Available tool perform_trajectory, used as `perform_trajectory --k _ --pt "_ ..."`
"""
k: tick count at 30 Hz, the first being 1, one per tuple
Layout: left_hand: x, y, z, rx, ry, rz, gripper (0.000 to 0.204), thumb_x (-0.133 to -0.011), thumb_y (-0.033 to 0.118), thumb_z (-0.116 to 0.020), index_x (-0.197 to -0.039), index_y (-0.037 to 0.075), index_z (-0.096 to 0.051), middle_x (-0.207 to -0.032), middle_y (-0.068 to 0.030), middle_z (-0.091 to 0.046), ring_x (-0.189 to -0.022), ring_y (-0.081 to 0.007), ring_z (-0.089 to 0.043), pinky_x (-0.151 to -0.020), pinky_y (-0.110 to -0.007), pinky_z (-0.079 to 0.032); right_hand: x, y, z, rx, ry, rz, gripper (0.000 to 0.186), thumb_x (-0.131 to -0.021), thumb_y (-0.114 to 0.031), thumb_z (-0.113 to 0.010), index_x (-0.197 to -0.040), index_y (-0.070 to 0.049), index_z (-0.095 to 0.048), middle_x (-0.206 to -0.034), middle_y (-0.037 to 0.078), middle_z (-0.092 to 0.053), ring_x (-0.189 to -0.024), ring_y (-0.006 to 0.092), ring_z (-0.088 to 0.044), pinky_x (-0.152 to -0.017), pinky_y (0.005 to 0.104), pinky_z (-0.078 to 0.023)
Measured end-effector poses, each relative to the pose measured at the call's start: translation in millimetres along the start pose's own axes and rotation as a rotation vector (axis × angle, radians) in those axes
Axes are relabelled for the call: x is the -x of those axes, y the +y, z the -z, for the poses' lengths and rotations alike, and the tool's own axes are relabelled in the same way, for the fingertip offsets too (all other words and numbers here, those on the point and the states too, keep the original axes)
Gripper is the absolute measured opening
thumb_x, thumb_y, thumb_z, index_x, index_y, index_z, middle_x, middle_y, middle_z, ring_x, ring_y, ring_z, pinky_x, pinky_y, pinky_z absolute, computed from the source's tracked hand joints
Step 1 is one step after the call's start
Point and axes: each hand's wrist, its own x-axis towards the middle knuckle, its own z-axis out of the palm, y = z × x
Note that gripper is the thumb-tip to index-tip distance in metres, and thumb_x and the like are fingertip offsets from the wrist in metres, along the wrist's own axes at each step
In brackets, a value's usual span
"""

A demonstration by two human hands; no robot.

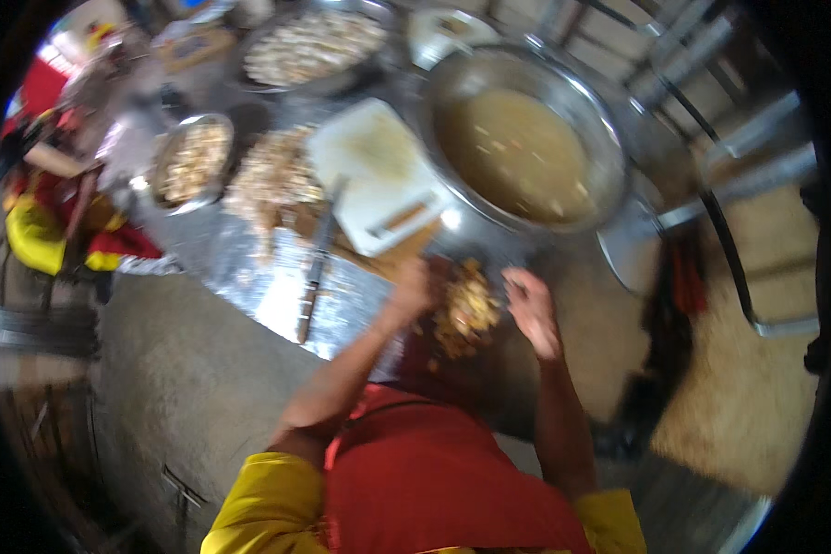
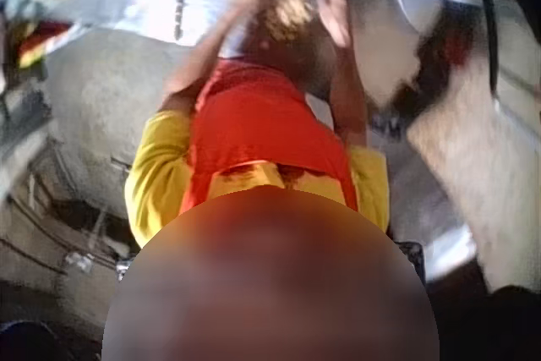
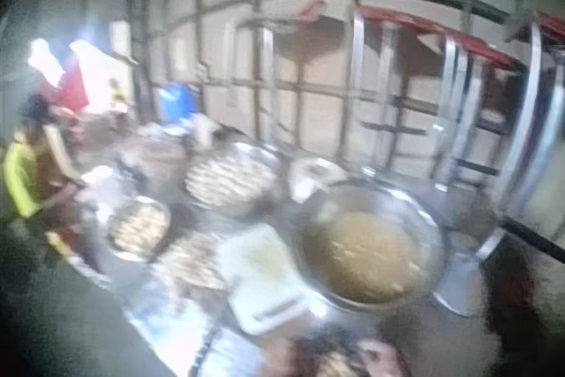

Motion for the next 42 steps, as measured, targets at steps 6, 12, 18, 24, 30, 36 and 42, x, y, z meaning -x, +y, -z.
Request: perform_trajectory --k 6,12,18,24,30,36,42 --pt "12.0 45.8 54.1 0.766 0.019 0.647 0.040 -0.103 0.033 -0.060 -0.115 -0.004 -0.063 -0.085 -0.0071 -0.064 -0.068 -0.0129 -0.063 -0.059 -0.027 -0.053 43.7 -126.1 21.5 -0.211 0.028 -0.001 0.025 -0.099 -0.018 -0.065 -0.121 -0.005 -0.067 -0.110 0.003 -0.068 -0.093 0.0104 -0.062 -0.079 0.0274 -0.052" --pt "41.8 45.9 40.5 0.884 -0.019 0.771 0.035 -0.104 0.021 -0.055 -0.124 -0.007 -0.058 -0.103 -0.0173 -0.069 -0.082 -0.0231 -0.069 -0.069 -0.033 -0.057 33.7 -42.8 2.6 0.218 -0.182 0.097 0.038 -0.099 -0.014 -0.064 -0.135 -0.004 -0.060 -0.144 0.014 -0.055 -0.133 0.0238 -0.051 -0.110 0.0356 -0.041" --pt "51.4 55.2 26.5 1.121 -0.107 0.901 0.034 -0.106 0.026 -0.051 -0.120 -0.004 -0.060 -0.104 -0.0176 -0.069 -0.085 -0.0250 -0.070 -0.072 -0.036 -0.058 41.6 -68.9 15.0 -0.665 -0.092 -0.383 0.066 -0.105 -0.048 -0.048 -0.149 0.001 -0.039 -0.146 0.019 -0.050 -0.130 0.0314 -0.053 -0.105 0.0477 -0.047" --pt "23.4 104.9 29.7 1.316 -0.177 0.937 0.042 -0.107 0.027 -0.051 -0.132 -0.006 -0.055 -0.108 -0.0173 -0.069 -0.092 -0.0263 -0.069 -0.078 -0.036 -0.057 48.8 -75.8 20.2 -1.047 -0.223 -0.400 0.097 -0.095 -0.077 -0.028 -0.152 0.002 -0.029 -0.151 0.024 -0.040 -0.132 0.0403 -0.048 -0.102 0.0589 -0.047" --pt "15.0 132.6 0.8 0.527 -0.133 0.292 0.044 -0.094 0.005 -0.069 -0.137 0.002 -0.057 -0.119 -0.0114 -0.060 -0.104 -0.0242 -0.064 -0.087 -0.034 -0.055 54.9 -78.1 4.1 -1.128 -0.295 -0.412 0.097 -0.095 -0.078 -0.025 -0.151 -0.001 -0.035 -0.147 0.019 -0.047 -0.131 0.0341 -0.050 -0.103 0.0565 -0.046" --pt "3.1 109.8 -33.5 0.515 0.060 0.213 0.021 -0.088 -0.003 -0.070 -0.109 0.000 -0.071 -0.108 -0.0107 -0.064 -0.091 -0.0219 -0.066 -0.076 -0.030 -0.057 55.4 -85.2 1.6 -1.230 -0.534 -0.442 0.090 -0.098 -0.075 -0.027 -0.151 -0.003 -0.040 -0.141 0.016 -0.055 -0.125 0.0284 -0.057 -0.101 0.0454 -0.049" --pt "20.9 48.5 0.8 1.075 0.115 0.890 0.018 -0.098 0.004 -0.055 -0.114 -0.001 -0.060 -0.098 -0.0154 -0.067 -0.083 -0.0233 -0.068 -0.073 -0.035 -0.057 57.3 -83.4 4.8 -0.249 -0.041 -0.255 0.045 -0.099 -0.013 -0.056 -0.143 -0.005 -0.051 -0.129 0.014 -0.059 -0.117 0.0218 -0.058 -0.097 0.0334 -0.049"
